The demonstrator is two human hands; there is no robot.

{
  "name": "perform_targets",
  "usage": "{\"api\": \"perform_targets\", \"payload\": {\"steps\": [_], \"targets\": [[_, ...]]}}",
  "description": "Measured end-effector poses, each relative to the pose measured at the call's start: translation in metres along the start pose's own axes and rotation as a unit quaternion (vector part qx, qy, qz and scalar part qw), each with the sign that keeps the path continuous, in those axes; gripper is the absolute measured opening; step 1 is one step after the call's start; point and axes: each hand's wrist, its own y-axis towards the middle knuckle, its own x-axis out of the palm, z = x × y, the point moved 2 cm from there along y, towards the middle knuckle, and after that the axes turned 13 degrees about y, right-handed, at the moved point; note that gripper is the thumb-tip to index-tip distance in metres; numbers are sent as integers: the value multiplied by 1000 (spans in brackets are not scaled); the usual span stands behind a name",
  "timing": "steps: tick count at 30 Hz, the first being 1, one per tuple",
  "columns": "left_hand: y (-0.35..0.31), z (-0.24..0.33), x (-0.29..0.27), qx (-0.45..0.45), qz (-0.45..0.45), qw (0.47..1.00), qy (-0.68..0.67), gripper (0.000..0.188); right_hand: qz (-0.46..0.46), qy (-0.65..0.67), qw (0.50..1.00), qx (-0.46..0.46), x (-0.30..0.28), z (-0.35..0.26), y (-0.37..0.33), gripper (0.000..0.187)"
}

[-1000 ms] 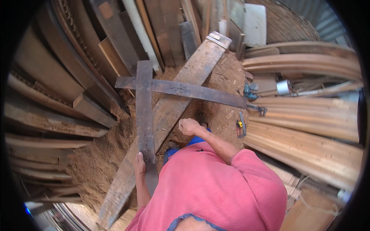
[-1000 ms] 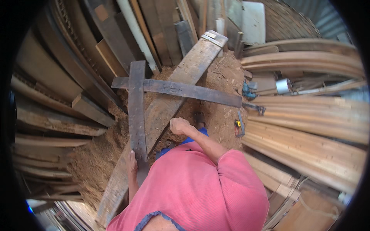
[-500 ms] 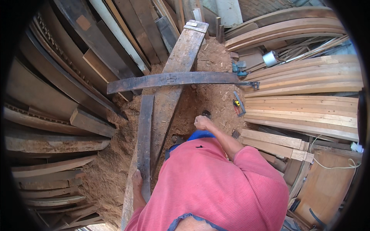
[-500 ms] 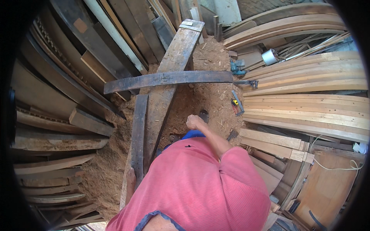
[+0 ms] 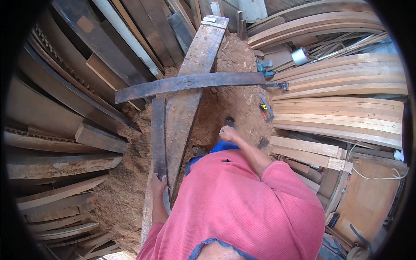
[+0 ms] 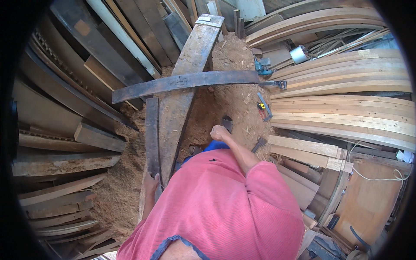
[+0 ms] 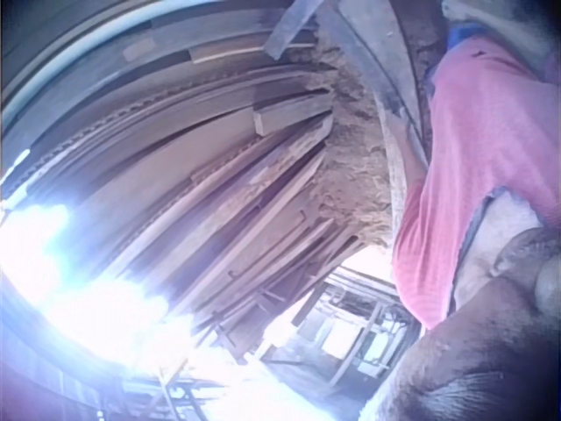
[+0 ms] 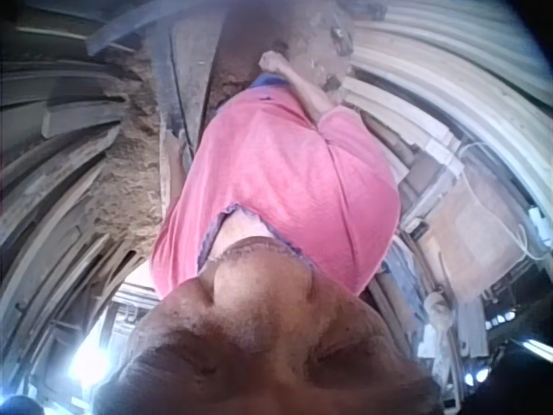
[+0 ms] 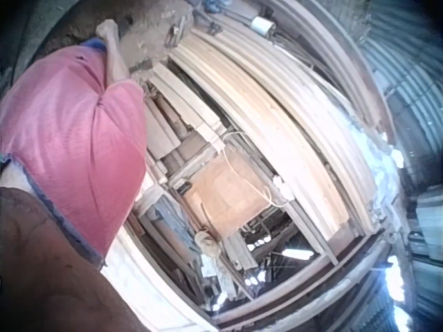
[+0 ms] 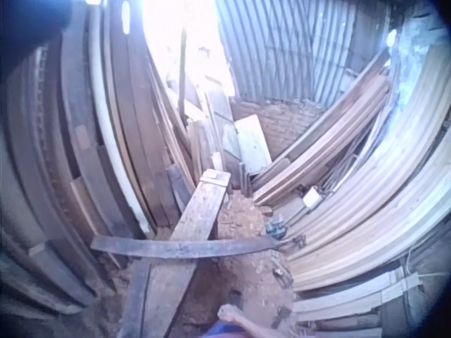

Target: The person organizes wooden planks by picking them up from a large central stack and leaning them vertically against other planks. They then place two long, narrow metal bars on a horizontal support beam, align them, and use pliers to adjust them. Finally, they pick up a small piece of wood from the floor.

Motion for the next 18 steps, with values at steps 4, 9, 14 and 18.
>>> {"api": "perform_targets", "payload": {"steps": [4,9,14,18], "targets": [[20,-1,12,-32,-42,999,-8,39,-55,-237,966,-83,15,25,1,23],[35,-114,114,89,-13,972,217,31,-93,-88,992,-13,22,56,11,25],[15,-76,88,-247,8,845,-474,14,-100,38,986,131,5,44,-3,19],[-6,-80,87,-268,62,845,-458,17,-112,1,988,102,5,37,22,19]]}}
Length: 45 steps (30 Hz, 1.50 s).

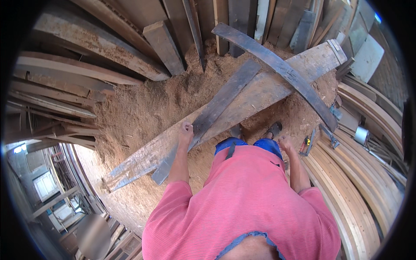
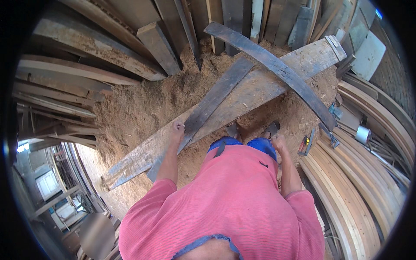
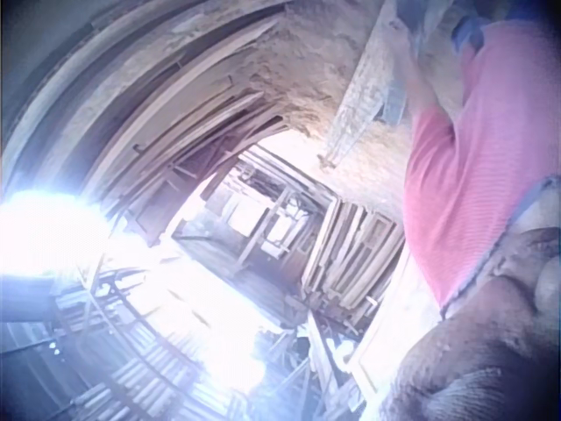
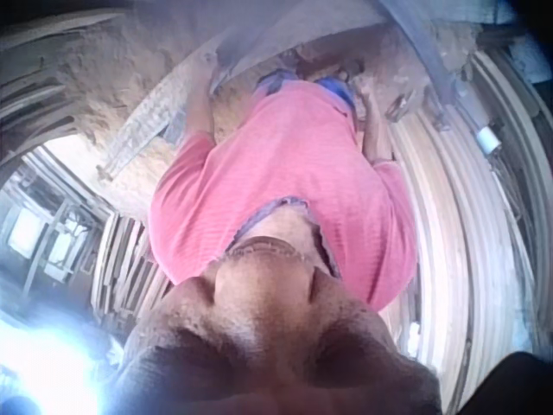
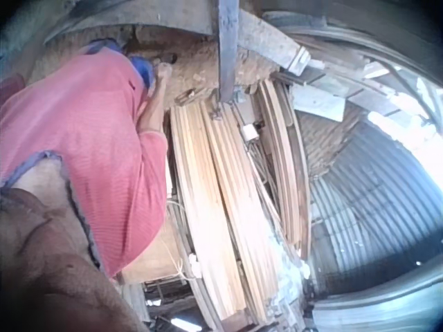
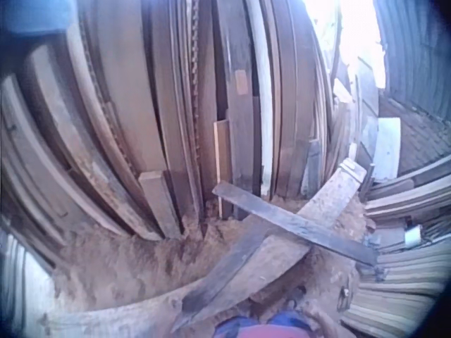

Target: The person organizes wooden planks by picking them up from a large central stack and leaning them vertically against other planks. They then place two long, narrow metal bars on a horizontal support beam, align them, and use pliers to adjust them. Finally, they pick up a small piece of wood from the floor.

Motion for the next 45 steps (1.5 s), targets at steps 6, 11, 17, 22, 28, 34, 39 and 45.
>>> {"api": "perform_targets", "payload": {"steps": [6,11,17,22,28,34,39,45], "targets": [[-39,40,-23,114,60,970,208,28,30,-27,994,-103,2,-38,30,26],[-56,52,-19,103,30,934,340,37,-23,-16,997,-73,26,-93,8,25],[-38,59,-6,118,41,925,360,32,-30,8,996,-80,46,-93,-2,22],[-14,36,14,155,42,912,379,34,-30,-162,977,-135,39,-80,1,28],[1,63,17,139,-25,872,470,37,83,-85,989,-90,20,-62,-12,24],[-7,126,22,122,-27,810,574,48,194,38,978,-63,-8,25,-16,25],[-48,228,64,208,-19,818,536,51,282,-1,959,27,-41,83,-46,30],[-67,324,181,440,-58,740,506,42,248,-36,965,72,-86,166,-61,34]]}}
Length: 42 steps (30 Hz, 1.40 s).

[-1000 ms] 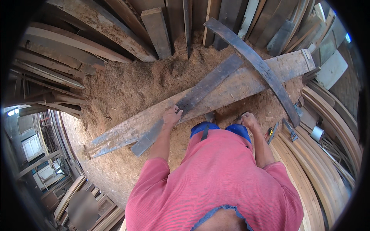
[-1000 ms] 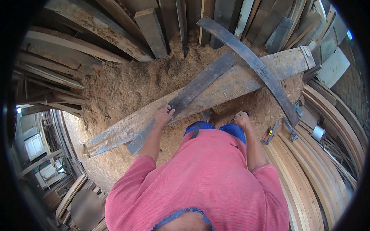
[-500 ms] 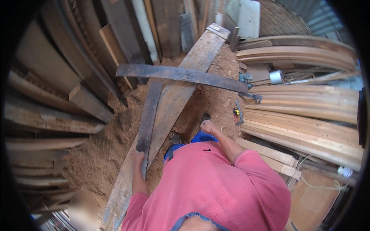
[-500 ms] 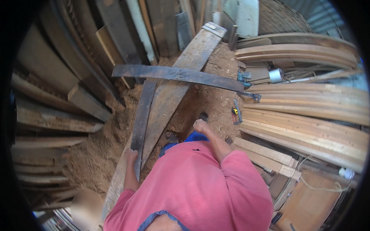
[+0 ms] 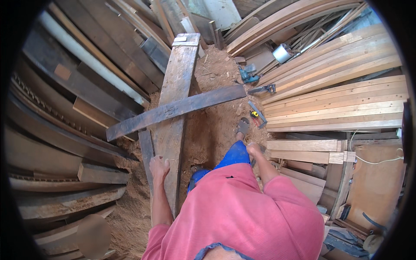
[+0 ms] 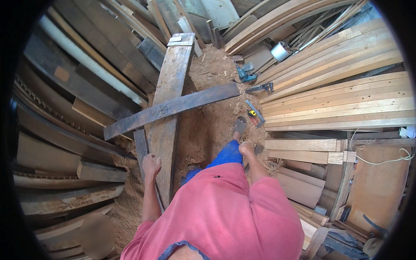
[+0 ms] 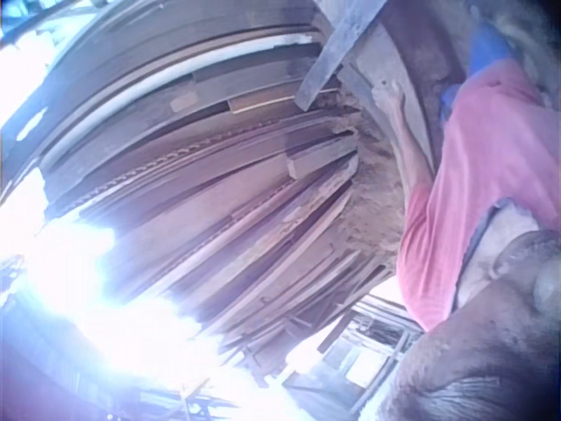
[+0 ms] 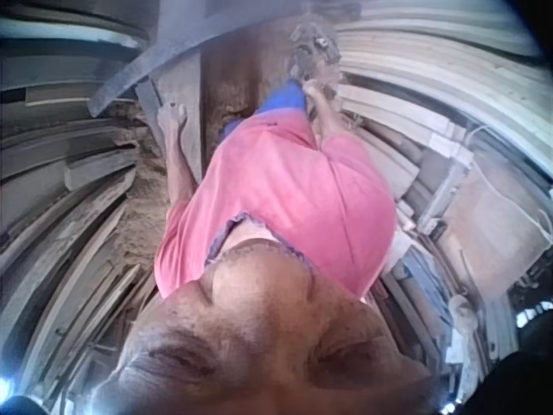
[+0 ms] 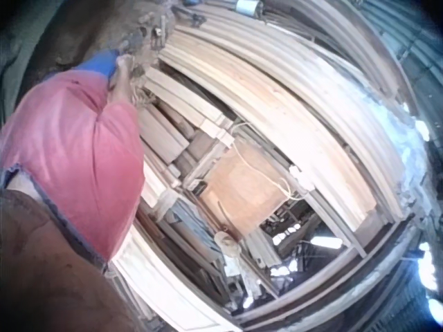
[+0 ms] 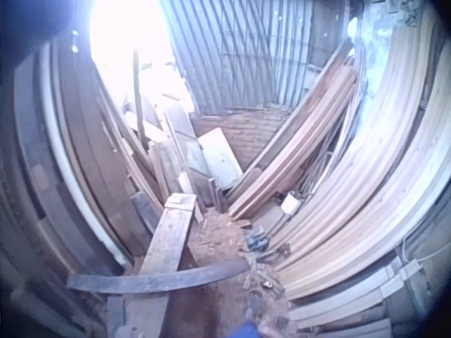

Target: The person organizes wooden planks by picking them up from a large central stack and leaning them vertically against other planks. They then place two long, narrow metal bars on a horizontal support beam, align them, and use pliers to adjust them. Finally, they pick up a small piece of wood from the floor.

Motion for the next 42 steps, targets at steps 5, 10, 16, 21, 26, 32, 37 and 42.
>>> {"api": "perform_targets", "payload": {"steps": [5,10,16,21,26,32,37,42], "targets": [[67,85,-24,23,34,999,17,47,-96,31,992,75,-53,33,40,33],[135,138,-1,-28,-8,999,-25,64,-6,-7,999,-49,-69,114,122,27],[195,94,104,-218,-188,931,-226,86,37,217,970,108,-141,150,185,24],[198,119,116,-266,-135,941,-160,76,-25,124,989,76,-164,227,248,28],[175,196,57,-211,-130,966,69,61,-36,98,990,93,-131,272,307,29],[151,181,77,-273,-71,944,174,52,-81,133,973,168,-48,283,380,27],[155,208,89,-274,39,932,232,59,-77,160,951,253,27,298,445,43],[158,198,99,-181,22,932,313,66,-56,96,943,313,80,340,483,44]]}}
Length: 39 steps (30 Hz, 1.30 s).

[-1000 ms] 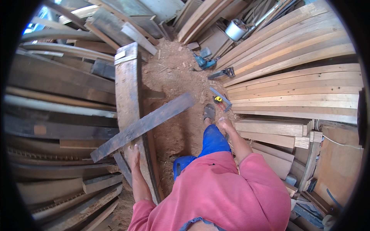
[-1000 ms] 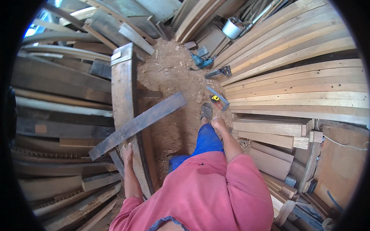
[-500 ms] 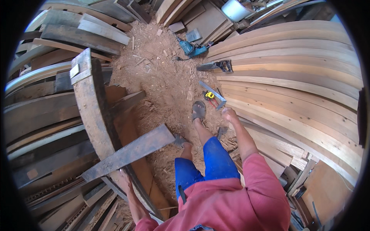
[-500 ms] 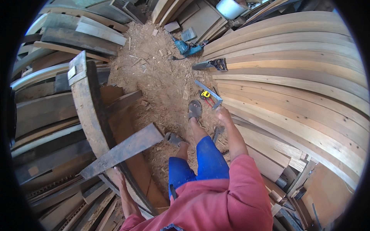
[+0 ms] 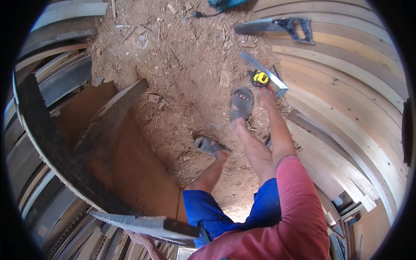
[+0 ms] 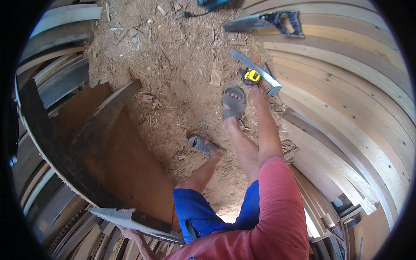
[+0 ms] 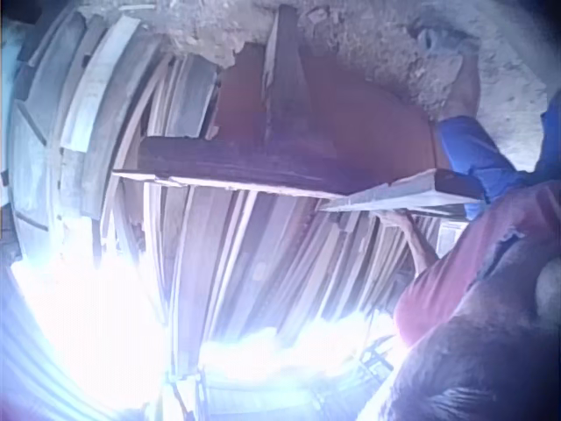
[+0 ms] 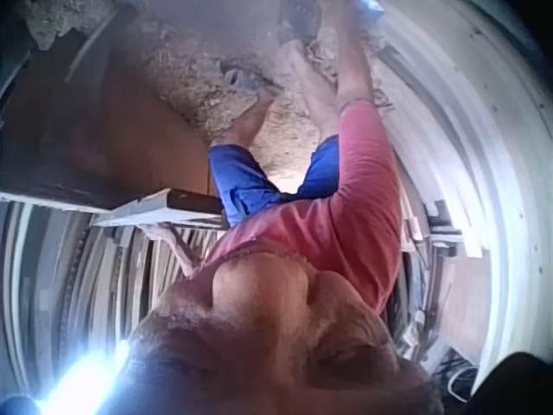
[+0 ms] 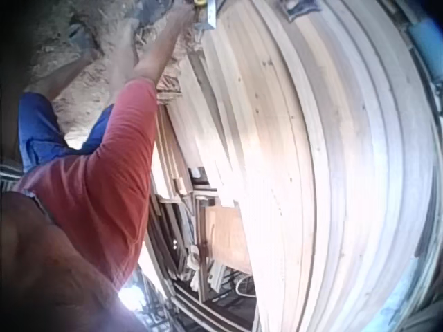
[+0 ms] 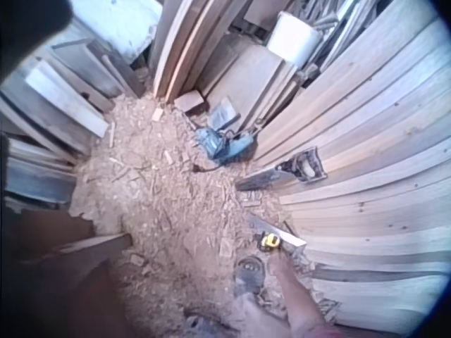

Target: The person organizes wooden planks by picking them up from a large central stack and leaning them vertically against other planks. They then place two long, narrow metal bars on a horizontal support beam, align them, and use pliers to adjust them. Finally, they pick up a small piece of wood from the floor.

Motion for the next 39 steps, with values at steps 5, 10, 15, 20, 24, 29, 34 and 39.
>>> {"api": "perform_targets", "payload": {"steps": [5,10,15,20,24,29,34,39], "targets": [[-7,-19,9,-48,-8,996,-71,61,117,-107,986,-44,29,-27,2,33],[3,-20,13,-10,6,1000,28,64,104,8,992,-76,21,-40,-34,34],[8,12,-24,-80,-89,993,-2,57,24,-44,989,-138,2,-60,-109,38],[2,5,-39,21,0,999,-38,54,-81,18,985,-148,-26,-91,-252,36],[-2,-5,-66,13,-85,995,-53,60,-18,80,952,-296,-47,-101,-385,40],[-2,-27,-108,11,-154,982,-112,67,-246,-9,896,-370,-13,-78,-490,44],[-11,-54,-39,72,-97,937,-327,66,-287,-86,818,-491,-44,-148,-604,47],[-93,-53,-28,-36,-237,473,-848,63,-406,-63,710,-572,-42,-209,-710,36]]}}
